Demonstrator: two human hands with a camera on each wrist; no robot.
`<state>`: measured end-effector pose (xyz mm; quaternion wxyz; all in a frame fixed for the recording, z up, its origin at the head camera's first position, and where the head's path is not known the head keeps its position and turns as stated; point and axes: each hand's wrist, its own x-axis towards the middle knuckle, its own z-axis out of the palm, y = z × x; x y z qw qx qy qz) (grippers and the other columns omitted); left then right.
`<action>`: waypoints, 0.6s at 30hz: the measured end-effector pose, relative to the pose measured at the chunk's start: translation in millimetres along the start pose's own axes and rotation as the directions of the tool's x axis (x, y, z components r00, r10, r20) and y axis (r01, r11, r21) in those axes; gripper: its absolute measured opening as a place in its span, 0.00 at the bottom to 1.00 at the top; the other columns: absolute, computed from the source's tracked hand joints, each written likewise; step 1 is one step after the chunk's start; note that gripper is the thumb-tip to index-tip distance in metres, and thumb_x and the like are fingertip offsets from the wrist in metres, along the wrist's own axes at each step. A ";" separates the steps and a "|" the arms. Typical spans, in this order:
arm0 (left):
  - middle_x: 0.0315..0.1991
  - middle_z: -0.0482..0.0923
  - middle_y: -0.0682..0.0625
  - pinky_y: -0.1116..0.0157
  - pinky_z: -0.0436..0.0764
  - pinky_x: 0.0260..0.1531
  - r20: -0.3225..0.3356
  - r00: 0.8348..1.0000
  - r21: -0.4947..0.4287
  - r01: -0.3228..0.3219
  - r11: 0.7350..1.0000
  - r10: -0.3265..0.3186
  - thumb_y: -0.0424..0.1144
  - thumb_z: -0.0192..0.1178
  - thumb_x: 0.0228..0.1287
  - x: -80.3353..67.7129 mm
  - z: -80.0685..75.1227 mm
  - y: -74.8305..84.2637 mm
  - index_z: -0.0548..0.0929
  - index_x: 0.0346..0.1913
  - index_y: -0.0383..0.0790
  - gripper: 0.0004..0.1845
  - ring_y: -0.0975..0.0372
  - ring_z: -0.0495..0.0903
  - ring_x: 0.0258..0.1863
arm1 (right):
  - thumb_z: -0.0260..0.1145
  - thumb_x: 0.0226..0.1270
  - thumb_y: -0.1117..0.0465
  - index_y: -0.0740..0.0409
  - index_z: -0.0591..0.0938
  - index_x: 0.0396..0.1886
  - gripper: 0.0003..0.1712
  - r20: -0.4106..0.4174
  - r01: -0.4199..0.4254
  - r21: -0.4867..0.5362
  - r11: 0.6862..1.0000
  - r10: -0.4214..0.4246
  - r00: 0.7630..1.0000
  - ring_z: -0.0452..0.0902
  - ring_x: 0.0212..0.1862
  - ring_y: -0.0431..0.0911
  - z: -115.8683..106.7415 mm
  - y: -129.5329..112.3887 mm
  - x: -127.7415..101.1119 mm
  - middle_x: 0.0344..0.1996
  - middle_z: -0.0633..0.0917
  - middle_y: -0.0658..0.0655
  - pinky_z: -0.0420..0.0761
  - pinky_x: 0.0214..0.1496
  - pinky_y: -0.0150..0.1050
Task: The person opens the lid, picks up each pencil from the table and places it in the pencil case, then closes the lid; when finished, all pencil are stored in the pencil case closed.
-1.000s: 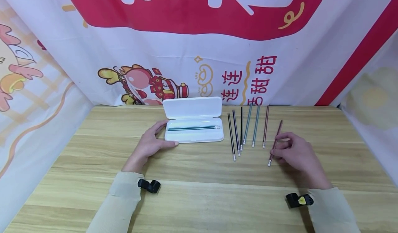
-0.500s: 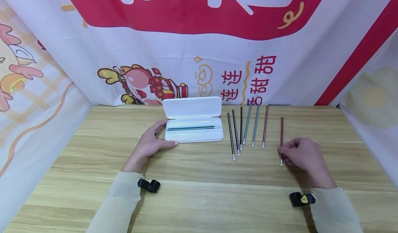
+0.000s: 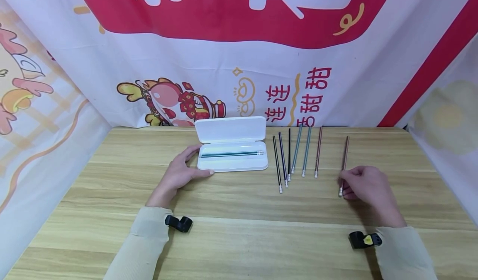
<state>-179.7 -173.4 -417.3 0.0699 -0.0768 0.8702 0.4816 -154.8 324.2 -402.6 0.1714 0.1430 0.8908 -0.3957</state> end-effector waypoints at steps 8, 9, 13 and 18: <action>0.85 0.65 0.51 0.34 0.43 0.86 0.000 1.000 0.001 -0.002 1.000 0.002 0.46 0.85 0.51 -0.7 -0.7 0.0 0.72 0.79 0.61 0.51 0.45 0.47 0.88 | 0.46 0.90 0.47 0.75 0.66 0.75 0.35 0.004 0.024 0.146 0.989 -0.024 1.000 0.88 0.38 0.44 -3.9 6.0 0.0 0.47 0.86 0.63 0.94 0.42 0.41; 0.85 0.65 0.51 0.34 0.43 0.86 0.000 1.000 0.002 -0.001 1.000 0.001 0.46 0.85 0.51 -0.6 -0.7 -0.1 0.72 0.79 0.61 0.51 0.45 0.47 0.88 | 0.45 0.90 0.47 0.75 0.64 0.76 0.35 0.001 0.033 0.167 0.985 -0.033 0.999 0.87 0.39 0.43 -4.6 6.7 0.0 0.47 0.86 0.62 0.94 0.42 0.42; 0.85 0.64 0.51 0.34 0.43 0.86 0.002 1.000 0.009 -0.001 1.000 0.001 0.46 0.85 0.51 0.1 -0.6 -0.7 0.72 0.79 0.61 0.51 0.45 0.47 0.89 | 0.42 0.91 0.46 0.73 0.61 0.77 0.36 -0.016 0.074 0.233 0.970 -0.072 0.997 0.87 0.40 0.41 -6.9 6.9 -2.1 0.42 0.87 0.51 0.93 0.43 0.40; 0.85 0.64 0.51 0.35 0.43 0.86 0.002 1.000 0.018 -0.005 1.000 0.005 0.47 0.86 0.51 0.8 -0.3 -1.2 0.72 0.79 0.62 0.51 0.45 0.47 0.89 | 0.40 0.91 0.47 0.70 0.62 0.74 0.32 -0.027 0.101 0.316 0.943 -0.097 0.995 0.88 0.39 0.38 -9.2 3.9 -5.0 0.37 0.87 0.42 0.92 0.41 0.38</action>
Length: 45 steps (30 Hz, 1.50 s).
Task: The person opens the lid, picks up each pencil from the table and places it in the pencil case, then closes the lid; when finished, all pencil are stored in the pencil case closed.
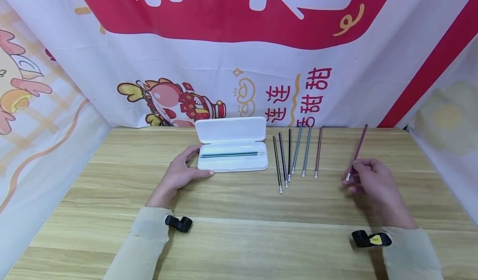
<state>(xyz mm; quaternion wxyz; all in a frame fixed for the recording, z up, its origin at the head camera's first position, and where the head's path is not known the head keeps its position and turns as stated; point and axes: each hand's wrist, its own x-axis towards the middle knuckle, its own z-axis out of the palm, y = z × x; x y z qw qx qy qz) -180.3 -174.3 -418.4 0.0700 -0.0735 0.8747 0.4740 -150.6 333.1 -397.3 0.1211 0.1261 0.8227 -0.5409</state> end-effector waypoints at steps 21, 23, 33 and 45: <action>0.86 0.62 0.51 0.33 0.43 0.85 0.002 1.000 -0.008 0.008 1.000 -0.008 0.46 0.85 0.50 -0.4 0.2 0.7 0.71 0.80 0.61 0.52 0.42 0.42 0.89 | 0.49 0.89 0.45 0.53 0.66 0.74 0.25 0.048 0.082 0.077 0.994 -0.086 0.995 0.86 0.40 0.38 24.3 -18.2 -2.2 0.43 0.87 0.39 0.89 0.40 0.36; 0.86 0.60 0.51 0.33 0.43 0.85 0.003 1.000 -0.006 0.011 1.000 -0.011 0.46 0.85 0.50 -0.4 0.2 0.7 0.71 0.80 0.61 0.52 0.41 0.41 0.89 | 0.49 0.89 0.45 0.59 0.62 0.79 0.32 0.059 0.086 0.059 0.995 -0.089 0.994 0.86 0.41 0.38 27.6 -20.9 -3.4 0.44 0.86 0.39 0.89 0.41 0.36; 0.88 0.56 0.49 0.32 0.42 0.85 0.002 1.000 -0.002 0.022 1.000 -0.022 0.47 0.85 0.50 -0.9 -0.2 1.3 0.71 0.80 0.62 0.52 0.41 0.38 0.89 | 0.53 0.89 0.47 0.55 0.65 0.77 0.28 0.142 0.151 0.054 0.987 -0.157 0.977 0.86 0.39 0.41 43.6 -27.3 -8.2 0.47 0.87 0.45 0.89 0.38 0.37; 0.85 0.63 0.51 0.32 0.47 0.84 0.004 1.000 -0.001 0.001 1.000 -0.001 0.47 0.85 0.51 -1.4 -1.3 1.8 0.71 0.79 0.62 0.52 0.42 0.46 0.88 | 0.56 0.87 0.47 0.44 0.70 0.76 0.24 0.162 0.232 0.012 0.973 -0.231 0.959 0.84 0.41 0.44 62.8 -35.3 -12.2 0.50 0.83 0.55 0.91 0.39 0.38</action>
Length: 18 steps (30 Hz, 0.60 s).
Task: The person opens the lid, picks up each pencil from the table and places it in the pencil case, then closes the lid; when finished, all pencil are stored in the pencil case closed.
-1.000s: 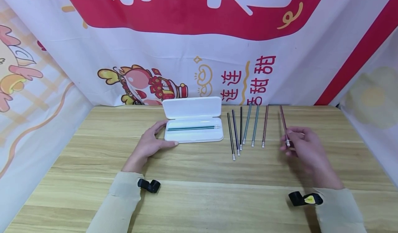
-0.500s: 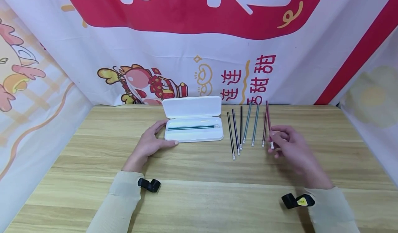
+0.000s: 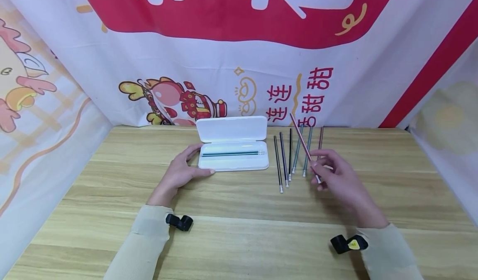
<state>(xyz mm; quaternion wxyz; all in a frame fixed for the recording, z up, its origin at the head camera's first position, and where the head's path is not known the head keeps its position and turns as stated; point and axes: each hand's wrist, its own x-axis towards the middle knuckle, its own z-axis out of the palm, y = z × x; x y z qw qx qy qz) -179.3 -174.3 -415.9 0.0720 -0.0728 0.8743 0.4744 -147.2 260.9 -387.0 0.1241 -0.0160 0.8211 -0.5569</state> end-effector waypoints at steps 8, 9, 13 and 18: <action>0.85 0.63 0.51 0.32 0.45 0.84 0.000 1.000 -0.008 0.011 1.000 -0.011 0.47 0.85 0.50 1.1 -0.8 -2.5 0.71 0.79 0.63 0.52 0.43 0.45 0.89 | 0.56 0.88 0.51 0.49 0.75 0.74 0.22 -0.020 0.054 -0.144 0.988 -0.057 0.998 0.83 0.42 0.50 20.4 -21.6 14.0 0.50 0.83 0.65 0.89 0.39 0.40; 0.85 0.63 0.52 0.32 0.46 0.84 -0.001 1.000 -0.006 0.012 1.000 -0.012 0.48 0.85 0.51 1.2 -0.7 -2.8 0.71 0.79 0.63 0.52 0.43 0.45 0.89 | 0.57 0.88 0.52 0.48 0.76 0.73 0.21 -0.021 0.060 -0.167 0.984 -0.065 0.998 0.83 0.42 0.51 23.0 -24.6 16.9 0.50 0.83 0.65 0.89 0.39 0.40; 0.85 0.64 0.52 0.32 0.46 0.85 -0.002 1.000 -0.009 0.012 1.000 -0.012 0.48 0.85 0.51 1.2 -0.1 -3.0 0.72 0.79 0.63 0.50 0.44 0.46 0.89 | 0.58 0.87 0.52 0.47 0.80 0.69 0.19 -0.022 0.094 -0.254 0.963 -0.102 0.995 0.81 0.43 0.56 32.5 -36.0 30.8 0.49 0.84 0.65 0.87 0.37 0.41; 0.85 0.65 0.52 0.33 0.44 0.85 -0.004 1.000 -0.015 0.008 1.000 -0.008 0.47 0.85 0.51 0.9 0.5 -2.1 0.72 0.79 0.63 0.50 0.44 0.46 0.89 | 0.59 0.86 0.54 0.46 0.84 0.65 0.16 -0.019 0.117 -0.359 0.926 -0.133 0.991 0.79 0.49 0.55 43.4 -49.1 48.3 0.50 0.86 0.61 0.82 0.41 0.41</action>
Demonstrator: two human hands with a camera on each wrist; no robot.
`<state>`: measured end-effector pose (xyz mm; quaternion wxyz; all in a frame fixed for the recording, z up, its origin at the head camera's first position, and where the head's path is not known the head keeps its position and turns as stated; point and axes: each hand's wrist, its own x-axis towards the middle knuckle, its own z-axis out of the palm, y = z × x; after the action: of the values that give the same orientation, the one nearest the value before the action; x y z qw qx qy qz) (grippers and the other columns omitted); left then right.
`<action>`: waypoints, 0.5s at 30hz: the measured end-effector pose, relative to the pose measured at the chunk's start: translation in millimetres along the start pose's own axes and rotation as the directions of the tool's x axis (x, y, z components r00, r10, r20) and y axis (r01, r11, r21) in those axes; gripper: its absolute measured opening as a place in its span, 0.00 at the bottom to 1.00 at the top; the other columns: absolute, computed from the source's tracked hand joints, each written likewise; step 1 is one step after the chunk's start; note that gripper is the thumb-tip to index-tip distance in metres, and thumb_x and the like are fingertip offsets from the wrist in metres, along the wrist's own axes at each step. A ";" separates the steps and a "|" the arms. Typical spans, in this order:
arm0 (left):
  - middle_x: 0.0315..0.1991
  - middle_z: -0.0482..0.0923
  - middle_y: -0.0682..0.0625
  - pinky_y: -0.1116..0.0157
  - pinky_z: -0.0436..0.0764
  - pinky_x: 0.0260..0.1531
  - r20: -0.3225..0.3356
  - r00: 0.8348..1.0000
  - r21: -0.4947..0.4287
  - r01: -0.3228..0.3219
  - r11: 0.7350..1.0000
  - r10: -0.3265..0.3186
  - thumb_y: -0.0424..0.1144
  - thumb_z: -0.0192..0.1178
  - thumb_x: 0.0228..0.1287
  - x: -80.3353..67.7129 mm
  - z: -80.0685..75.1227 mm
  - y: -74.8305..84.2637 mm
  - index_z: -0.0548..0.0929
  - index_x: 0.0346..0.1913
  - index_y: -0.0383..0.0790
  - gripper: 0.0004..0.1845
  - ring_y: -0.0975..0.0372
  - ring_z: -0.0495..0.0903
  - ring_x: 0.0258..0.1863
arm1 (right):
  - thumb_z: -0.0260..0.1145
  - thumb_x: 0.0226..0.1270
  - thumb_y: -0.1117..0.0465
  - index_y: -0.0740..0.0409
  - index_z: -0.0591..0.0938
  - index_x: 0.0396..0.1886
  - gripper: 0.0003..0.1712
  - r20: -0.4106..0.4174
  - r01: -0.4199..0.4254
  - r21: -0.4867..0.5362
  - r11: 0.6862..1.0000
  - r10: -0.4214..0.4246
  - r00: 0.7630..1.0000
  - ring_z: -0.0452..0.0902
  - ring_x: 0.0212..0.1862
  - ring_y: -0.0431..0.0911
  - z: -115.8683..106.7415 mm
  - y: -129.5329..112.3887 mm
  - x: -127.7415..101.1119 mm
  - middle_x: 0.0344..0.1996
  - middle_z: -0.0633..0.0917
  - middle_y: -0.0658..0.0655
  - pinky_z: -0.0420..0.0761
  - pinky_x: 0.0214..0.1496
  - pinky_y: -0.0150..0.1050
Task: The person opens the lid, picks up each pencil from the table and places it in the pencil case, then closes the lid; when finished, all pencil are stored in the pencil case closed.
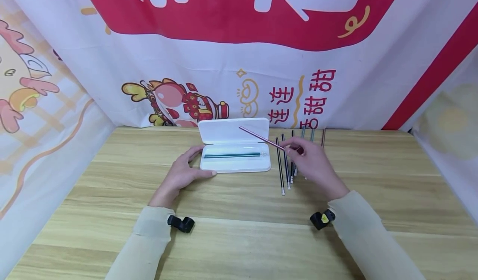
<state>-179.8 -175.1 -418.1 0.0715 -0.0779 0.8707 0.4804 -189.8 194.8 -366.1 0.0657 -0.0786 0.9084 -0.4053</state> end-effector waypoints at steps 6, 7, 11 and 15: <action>0.87 0.60 0.51 0.32 0.44 0.85 -0.003 1.000 -0.001 0.027 1.000 -0.027 0.47 0.85 0.52 -0.5 0.4 1.0 0.71 0.79 0.64 0.50 0.43 0.42 0.89 | 0.60 0.85 0.58 0.49 0.86 0.63 0.15 -0.008 0.059 -0.069 0.996 -0.060 0.998 0.79 0.51 0.53 10.3 -10.1 22.0 0.53 0.87 0.59 0.80 0.47 0.42; 0.87 0.59 0.51 0.33 0.44 0.85 -0.003 1.000 -0.001 0.030 1.000 -0.030 0.47 0.85 0.52 -0.5 0.3 1.1 0.71 0.79 0.64 0.50 0.43 0.41 0.89 | 0.60 0.85 0.59 0.50 0.86 0.62 0.15 -0.013 0.070 -0.078 0.994 -0.071 0.997 0.79 0.50 0.53 12.1 -11.3 25.4 0.54 0.88 0.59 0.80 0.47 0.43; 0.88 0.57 0.50 0.33 0.42 0.85 -0.003 0.999 -0.004 0.036 0.999 -0.036 0.47 0.85 0.52 -0.8 0.4 1.4 0.71 0.79 0.63 0.50 0.43 0.39 0.90 | 0.60 0.84 0.61 0.51 0.88 0.60 0.14 -0.028 0.113 -0.100 0.988 -0.117 0.993 0.80 0.51 0.55 18.9 -14.5 38.3 0.56 0.88 0.59 0.81 0.51 0.48; 0.88 0.55 0.49 0.33 0.42 0.85 -0.004 0.999 -0.013 0.041 0.999 -0.041 0.46 0.85 0.53 -1.2 0.9 1.9 0.72 0.79 0.63 0.50 0.43 0.38 0.90 | 0.61 0.83 0.63 0.52 0.89 0.58 0.14 -0.020 0.136 -0.072 0.988 -0.138 0.990 0.80 0.57 0.56 25.6 -16.0 48.8 0.59 0.87 0.60 0.82 0.58 0.54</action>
<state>-179.0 -173.2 -416.7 0.0791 -0.0969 0.8659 0.4843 -231.5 156.1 -373.8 0.0236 -0.1381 0.9154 -0.3775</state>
